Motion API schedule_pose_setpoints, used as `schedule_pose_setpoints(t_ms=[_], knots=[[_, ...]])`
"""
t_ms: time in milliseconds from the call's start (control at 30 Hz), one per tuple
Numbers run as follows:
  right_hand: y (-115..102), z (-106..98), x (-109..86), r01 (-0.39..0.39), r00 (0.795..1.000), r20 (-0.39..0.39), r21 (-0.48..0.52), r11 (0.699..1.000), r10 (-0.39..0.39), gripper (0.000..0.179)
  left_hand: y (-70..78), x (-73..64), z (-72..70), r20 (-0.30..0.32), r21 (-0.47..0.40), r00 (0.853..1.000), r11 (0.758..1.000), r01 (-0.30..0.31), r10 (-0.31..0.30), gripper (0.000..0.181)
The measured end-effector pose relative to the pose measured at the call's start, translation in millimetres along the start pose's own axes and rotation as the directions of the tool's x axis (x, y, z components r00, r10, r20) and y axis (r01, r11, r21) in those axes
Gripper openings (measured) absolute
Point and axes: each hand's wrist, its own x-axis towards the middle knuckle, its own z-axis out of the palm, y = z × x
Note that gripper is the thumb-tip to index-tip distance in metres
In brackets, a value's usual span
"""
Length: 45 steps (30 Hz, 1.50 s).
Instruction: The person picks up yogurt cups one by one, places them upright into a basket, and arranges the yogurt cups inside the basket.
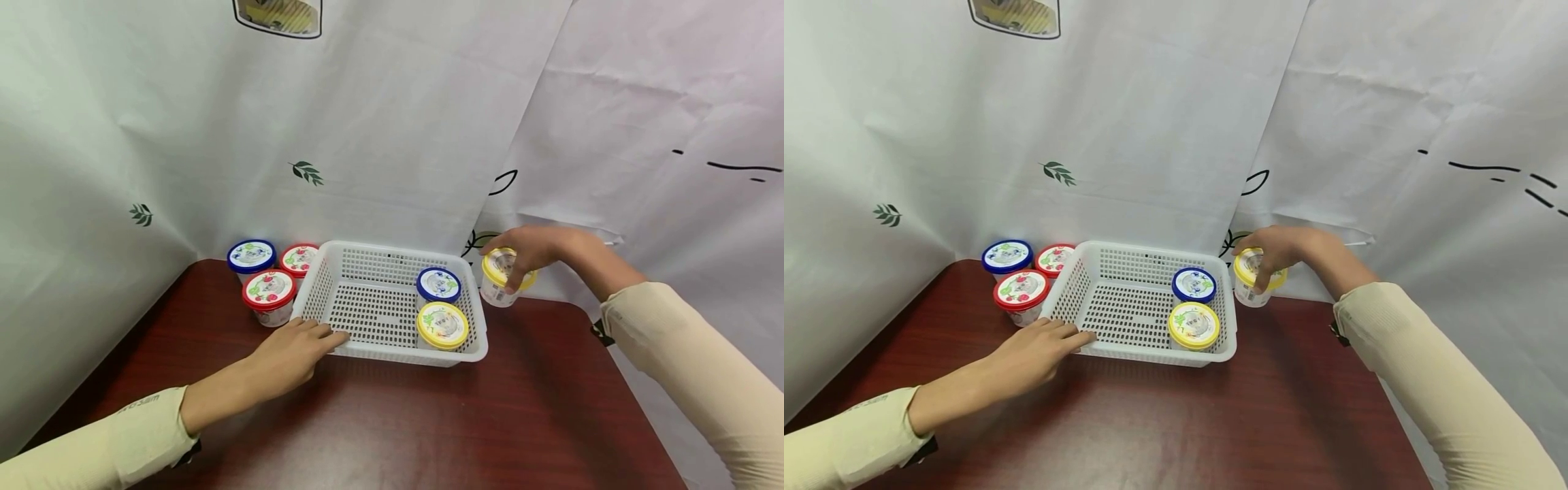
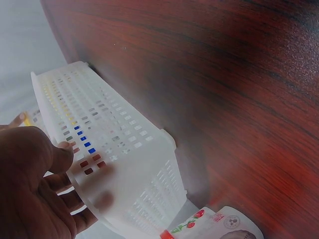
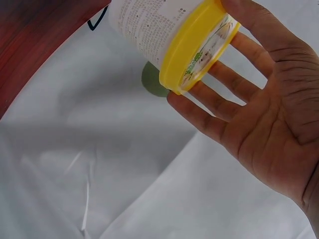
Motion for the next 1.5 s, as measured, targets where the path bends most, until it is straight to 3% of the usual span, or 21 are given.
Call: schedule_pose_setpoints(t_ms=[1500], knots=[[-53.6, -0.1, -0.2, 0.087, 0.996, -0.019, -0.044, 0.995, -0.088, 0.092, 1.5, 2.6, -0.1, 0.0, 0.001, 1.0, 1.0, -0.005, 0.005, 0.052]])
